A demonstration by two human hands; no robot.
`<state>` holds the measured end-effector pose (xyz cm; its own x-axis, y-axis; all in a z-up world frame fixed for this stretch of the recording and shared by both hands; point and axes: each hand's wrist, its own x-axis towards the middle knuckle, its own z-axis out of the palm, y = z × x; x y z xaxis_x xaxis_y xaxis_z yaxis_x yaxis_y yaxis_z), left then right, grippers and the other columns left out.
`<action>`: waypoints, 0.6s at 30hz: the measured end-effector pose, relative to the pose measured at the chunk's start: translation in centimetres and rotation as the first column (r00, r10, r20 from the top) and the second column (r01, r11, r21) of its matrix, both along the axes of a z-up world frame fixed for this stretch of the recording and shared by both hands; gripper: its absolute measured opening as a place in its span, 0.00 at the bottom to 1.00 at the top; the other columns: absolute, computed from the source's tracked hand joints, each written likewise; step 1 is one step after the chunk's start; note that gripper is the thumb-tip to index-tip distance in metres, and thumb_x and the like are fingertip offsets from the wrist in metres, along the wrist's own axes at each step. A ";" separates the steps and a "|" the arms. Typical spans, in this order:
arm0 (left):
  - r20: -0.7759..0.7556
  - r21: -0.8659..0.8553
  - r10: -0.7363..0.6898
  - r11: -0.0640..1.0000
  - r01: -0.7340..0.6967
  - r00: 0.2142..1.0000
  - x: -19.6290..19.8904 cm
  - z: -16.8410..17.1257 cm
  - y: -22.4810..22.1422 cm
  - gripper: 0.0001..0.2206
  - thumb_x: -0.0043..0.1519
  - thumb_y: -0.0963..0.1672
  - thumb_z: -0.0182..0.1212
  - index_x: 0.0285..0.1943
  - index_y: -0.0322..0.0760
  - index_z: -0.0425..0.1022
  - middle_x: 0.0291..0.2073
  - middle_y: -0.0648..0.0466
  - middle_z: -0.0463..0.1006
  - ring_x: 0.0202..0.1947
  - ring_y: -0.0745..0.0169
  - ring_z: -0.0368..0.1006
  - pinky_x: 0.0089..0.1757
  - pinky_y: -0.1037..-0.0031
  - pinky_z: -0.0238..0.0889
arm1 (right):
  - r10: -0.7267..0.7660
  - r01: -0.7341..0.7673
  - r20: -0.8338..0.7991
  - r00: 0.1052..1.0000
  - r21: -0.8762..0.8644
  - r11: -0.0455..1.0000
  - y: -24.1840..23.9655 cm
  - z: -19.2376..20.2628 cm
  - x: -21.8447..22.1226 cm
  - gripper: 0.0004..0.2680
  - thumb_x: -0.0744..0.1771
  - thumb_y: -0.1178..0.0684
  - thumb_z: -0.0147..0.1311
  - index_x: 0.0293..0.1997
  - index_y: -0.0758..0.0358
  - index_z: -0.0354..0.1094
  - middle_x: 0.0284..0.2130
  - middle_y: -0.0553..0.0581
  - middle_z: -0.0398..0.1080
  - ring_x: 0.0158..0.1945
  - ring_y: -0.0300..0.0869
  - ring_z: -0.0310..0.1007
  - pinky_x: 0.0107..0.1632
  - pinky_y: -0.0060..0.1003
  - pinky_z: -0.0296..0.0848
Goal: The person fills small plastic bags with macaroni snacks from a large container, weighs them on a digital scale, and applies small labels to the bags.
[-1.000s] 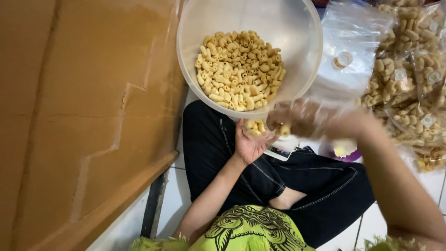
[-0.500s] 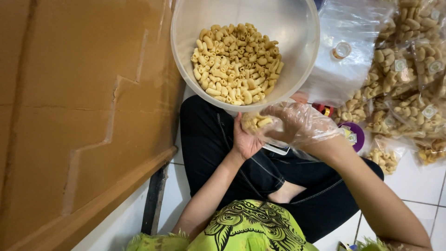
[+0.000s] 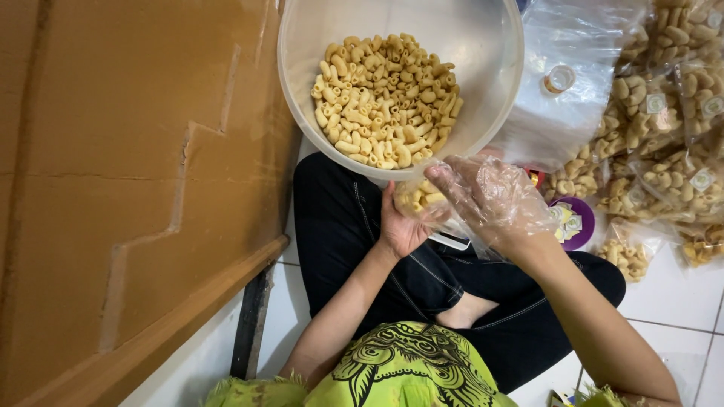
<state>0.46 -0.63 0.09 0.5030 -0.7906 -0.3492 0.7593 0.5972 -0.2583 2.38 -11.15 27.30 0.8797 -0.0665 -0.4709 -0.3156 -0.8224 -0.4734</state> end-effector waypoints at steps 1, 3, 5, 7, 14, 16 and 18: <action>0.000 0.000 0.000 1.000 0.000 1.000 0.0 0.2 0.0 0.40 0.57 0.66 0.57 0.65 0.37 0.69 0.57 0.43 0.76 0.55 0.36 0.75 0.53 0.45 0.72 | 0.000 0.000 0.000 1.000 0.000 1.000 0.1 0.0 -0.1 0.19 0.72 0.38 0.41 0.55 0.63 0.73 0.47 0.66 0.77 0.54 0.56 0.77 0.54 0.51 0.77; 0.005 0.003 -0.002 1.000 0.002 1.000 0.1 0.7 0.1 0.39 0.57 0.66 0.58 0.65 0.38 0.70 0.57 0.43 0.77 0.54 0.37 0.75 0.52 0.45 0.73 | -0.012 0.010 0.050 0.999 0.025 1.000 0.4 0.1 -0.4 0.22 0.72 0.34 0.35 0.54 0.59 0.74 0.47 0.62 0.77 0.56 0.54 0.75 0.57 0.51 0.74; 0.002 -0.009 0.000 1.000 0.000 1.000 0.3 1.7 0.3 0.39 0.57 0.66 0.58 0.65 0.38 0.70 0.57 0.43 0.76 0.54 0.36 0.76 0.52 0.45 0.73 | 0.035 -0.034 0.054 0.998 -0.022 0.999 0.2 -0.5 -0.6 0.21 0.73 0.35 0.34 0.53 0.58 0.75 0.45 0.62 0.78 0.56 0.53 0.75 0.61 0.50 0.72; -0.004 -0.020 0.002 1.000 -0.002 1.000 0.5 1.9 0.4 0.39 0.57 0.66 0.58 0.65 0.37 0.70 0.57 0.42 0.76 0.54 0.36 0.76 0.51 0.46 0.74 | 0.082 -0.078 0.054 0.995 -0.068 0.995 0.6 0.6 -0.4 0.20 0.73 0.37 0.34 0.51 0.57 0.76 0.43 0.62 0.79 0.56 0.53 0.75 0.64 0.50 0.69; 0.047 -0.238 0.061 0.970 -0.048 0.997 0.0 1.8 0.8 0.42 0.61 0.62 0.57 0.74 0.33 0.54 0.65 0.33 0.64 0.63 0.30 0.65 0.59 0.47 0.67 | 0.006 0.000 -0.069 0.998 0.083 0.997 -1.7 3.7 0.6 0.28 0.68 0.31 0.21 0.50 0.52 0.76 0.47 0.55 0.80 0.34 0.50 0.82 0.33 0.40 0.74; 0.085 -0.373 0.150 0.921 -0.108 0.985 -0.2 1.2 0.9 0.42 0.65 0.58 0.56 0.80 0.34 0.42 0.68 0.31 0.56 0.67 0.29 0.59 0.61 0.46 0.65 | 0.037 -0.029 -0.058 0.998 0.131 0.991 -2.3 4.7 2.1 0.30 0.66 0.30 0.17 0.51 0.50 0.77 0.50 0.51 0.81 0.27 0.45 0.84 0.23 0.30 0.75; 0.024 -0.349 0.113 0.932 -0.098 0.993 -0.3 0.2 0.8 0.41 0.66 0.59 0.55 0.79 0.33 0.44 0.66 0.30 0.57 0.68 0.26 0.56 0.62 0.44 0.63 | 0.025 -0.015 -0.046 0.999 0.214 0.977 -2.4 6.6 4.5 0.33 0.63 0.28 0.17 0.44 0.63 0.75 0.47 0.61 0.79 0.37 0.50 0.83 0.36 0.44 0.84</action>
